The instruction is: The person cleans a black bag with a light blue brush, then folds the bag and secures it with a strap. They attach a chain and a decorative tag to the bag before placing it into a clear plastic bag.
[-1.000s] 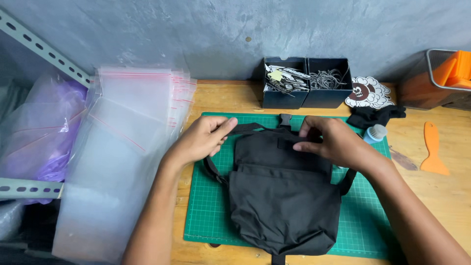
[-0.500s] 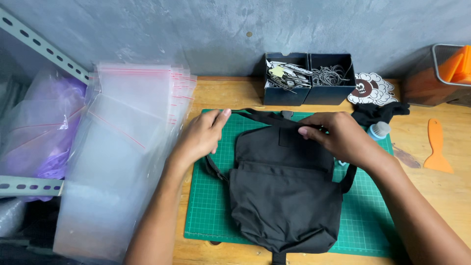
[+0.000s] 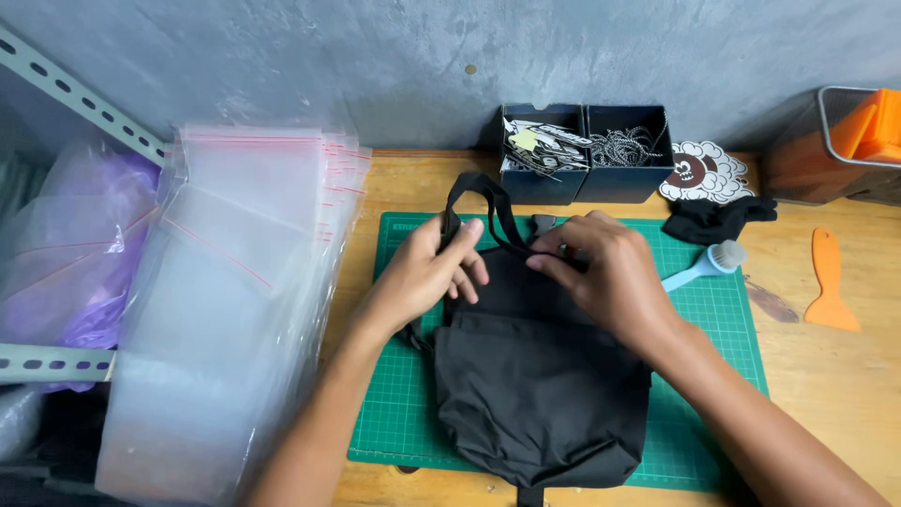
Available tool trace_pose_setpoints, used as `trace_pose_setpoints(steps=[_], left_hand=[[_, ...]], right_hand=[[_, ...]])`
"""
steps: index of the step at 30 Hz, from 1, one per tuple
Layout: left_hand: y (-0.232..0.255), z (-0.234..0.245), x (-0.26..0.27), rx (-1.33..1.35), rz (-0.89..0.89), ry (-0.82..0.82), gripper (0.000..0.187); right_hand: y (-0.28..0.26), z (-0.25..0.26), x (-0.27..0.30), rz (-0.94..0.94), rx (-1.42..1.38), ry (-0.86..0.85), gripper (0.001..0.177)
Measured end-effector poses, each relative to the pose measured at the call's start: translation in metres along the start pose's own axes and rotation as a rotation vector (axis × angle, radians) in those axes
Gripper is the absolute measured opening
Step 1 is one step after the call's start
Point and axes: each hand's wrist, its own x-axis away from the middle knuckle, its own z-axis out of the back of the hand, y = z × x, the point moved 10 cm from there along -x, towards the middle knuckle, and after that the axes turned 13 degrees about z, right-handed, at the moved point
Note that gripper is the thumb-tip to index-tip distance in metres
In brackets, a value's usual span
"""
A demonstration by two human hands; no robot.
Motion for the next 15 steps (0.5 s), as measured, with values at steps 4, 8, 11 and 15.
trace_pose_setpoints(steps=[4, 8, 11, 15], left_hand=[[-0.002, -0.008, -0.003, 0.026, -0.152, -0.032, 0.034], [-0.008, -0.002, -0.013, 0.046, -0.212, 0.039, 0.029], [-0.001, -0.006, -0.007, -0.010, -0.209, 0.052, 0.023], [0.003, -0.017, -0.004, -0.194, -0.266, 0.027, 0.019]], right_hand=[[-0.022, -0.014, 0.000, 0.009, -0.149, 0.079, 0.012], [-0.043, -0.018, -0.004, 0.061, -0.218, 0.084, 0.011], [-0.036, -0.010, -0.007, -0.011, -0.265, 0.082, 0.008], [-0.046, 0.020, -0.016, 0.087, -0.141, 0.204, 0.072]])
